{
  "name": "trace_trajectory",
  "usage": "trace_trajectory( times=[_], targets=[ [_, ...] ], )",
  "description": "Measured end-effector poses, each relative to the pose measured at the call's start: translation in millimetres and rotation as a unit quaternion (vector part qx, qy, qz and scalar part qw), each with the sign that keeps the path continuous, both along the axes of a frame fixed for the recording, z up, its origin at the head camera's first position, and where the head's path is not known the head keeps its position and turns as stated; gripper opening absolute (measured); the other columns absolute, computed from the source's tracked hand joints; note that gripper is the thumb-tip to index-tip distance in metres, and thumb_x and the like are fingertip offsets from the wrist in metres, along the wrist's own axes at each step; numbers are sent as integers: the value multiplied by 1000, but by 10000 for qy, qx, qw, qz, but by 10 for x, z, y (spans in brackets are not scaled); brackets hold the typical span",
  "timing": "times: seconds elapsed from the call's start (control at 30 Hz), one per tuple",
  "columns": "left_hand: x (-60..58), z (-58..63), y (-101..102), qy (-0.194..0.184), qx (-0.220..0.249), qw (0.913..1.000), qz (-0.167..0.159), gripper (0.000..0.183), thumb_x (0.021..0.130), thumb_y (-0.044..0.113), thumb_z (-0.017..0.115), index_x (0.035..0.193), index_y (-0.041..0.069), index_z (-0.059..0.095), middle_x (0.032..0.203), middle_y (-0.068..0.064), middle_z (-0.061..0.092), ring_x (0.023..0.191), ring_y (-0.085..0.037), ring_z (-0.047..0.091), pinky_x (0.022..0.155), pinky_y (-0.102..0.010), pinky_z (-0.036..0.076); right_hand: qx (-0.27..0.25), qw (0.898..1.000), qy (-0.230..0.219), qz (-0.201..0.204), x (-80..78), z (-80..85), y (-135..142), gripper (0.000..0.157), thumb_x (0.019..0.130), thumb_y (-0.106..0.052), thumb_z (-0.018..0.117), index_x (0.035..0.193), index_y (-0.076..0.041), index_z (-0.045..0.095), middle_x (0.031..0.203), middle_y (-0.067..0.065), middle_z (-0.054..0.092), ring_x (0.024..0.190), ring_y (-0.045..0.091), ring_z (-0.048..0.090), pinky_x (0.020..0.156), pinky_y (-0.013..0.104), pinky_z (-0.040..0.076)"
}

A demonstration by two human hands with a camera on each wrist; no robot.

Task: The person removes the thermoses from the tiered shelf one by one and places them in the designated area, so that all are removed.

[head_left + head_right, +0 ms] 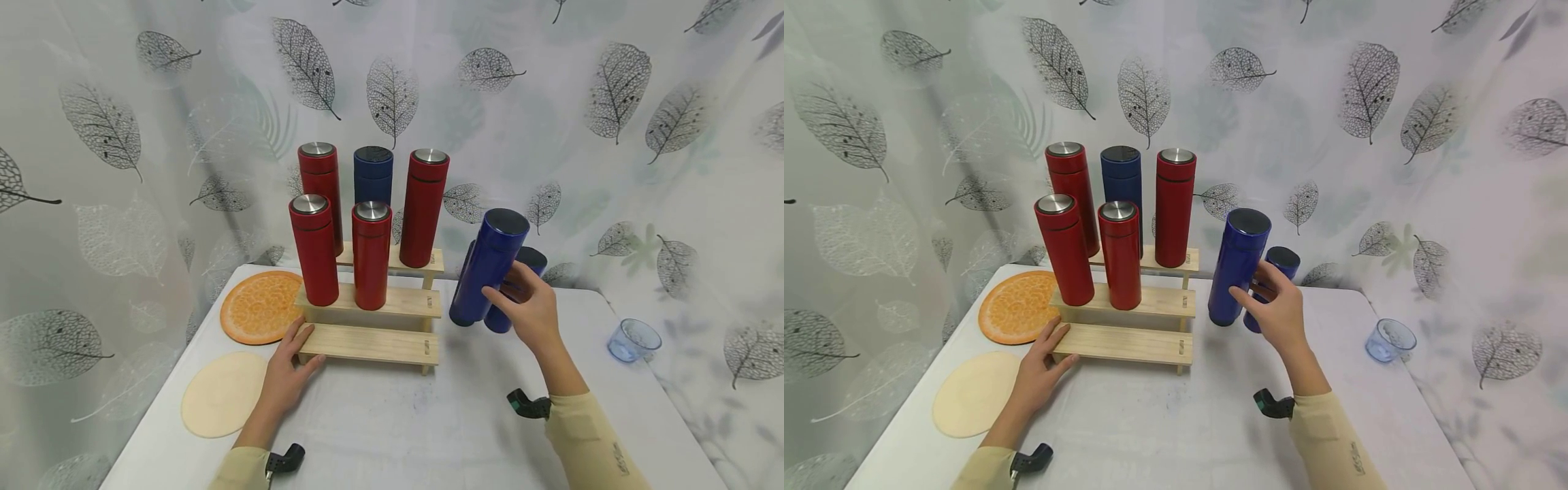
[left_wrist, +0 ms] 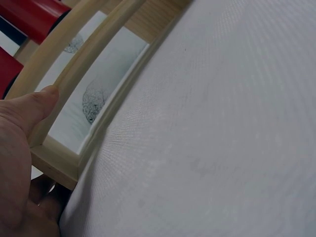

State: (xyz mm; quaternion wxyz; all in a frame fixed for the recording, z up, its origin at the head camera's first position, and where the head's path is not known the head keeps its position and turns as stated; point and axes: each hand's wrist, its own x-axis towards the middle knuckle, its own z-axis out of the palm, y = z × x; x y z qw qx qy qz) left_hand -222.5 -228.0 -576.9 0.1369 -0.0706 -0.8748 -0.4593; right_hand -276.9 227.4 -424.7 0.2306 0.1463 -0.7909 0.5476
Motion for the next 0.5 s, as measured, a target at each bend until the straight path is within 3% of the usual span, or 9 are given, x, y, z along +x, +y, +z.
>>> trace_trajectory(
  times=[0.5],
  targets=[
    [0,-7,-2,107,22,9999,-34,70,98,25,85,158,5,55,176,-11,31,160,-41,28,120,-62,38,106,9995,20,-300,84,-15,182,62,92,-6,87,150,-7,64,132,14,72,112,6,69,96,17,54]
  ],
)
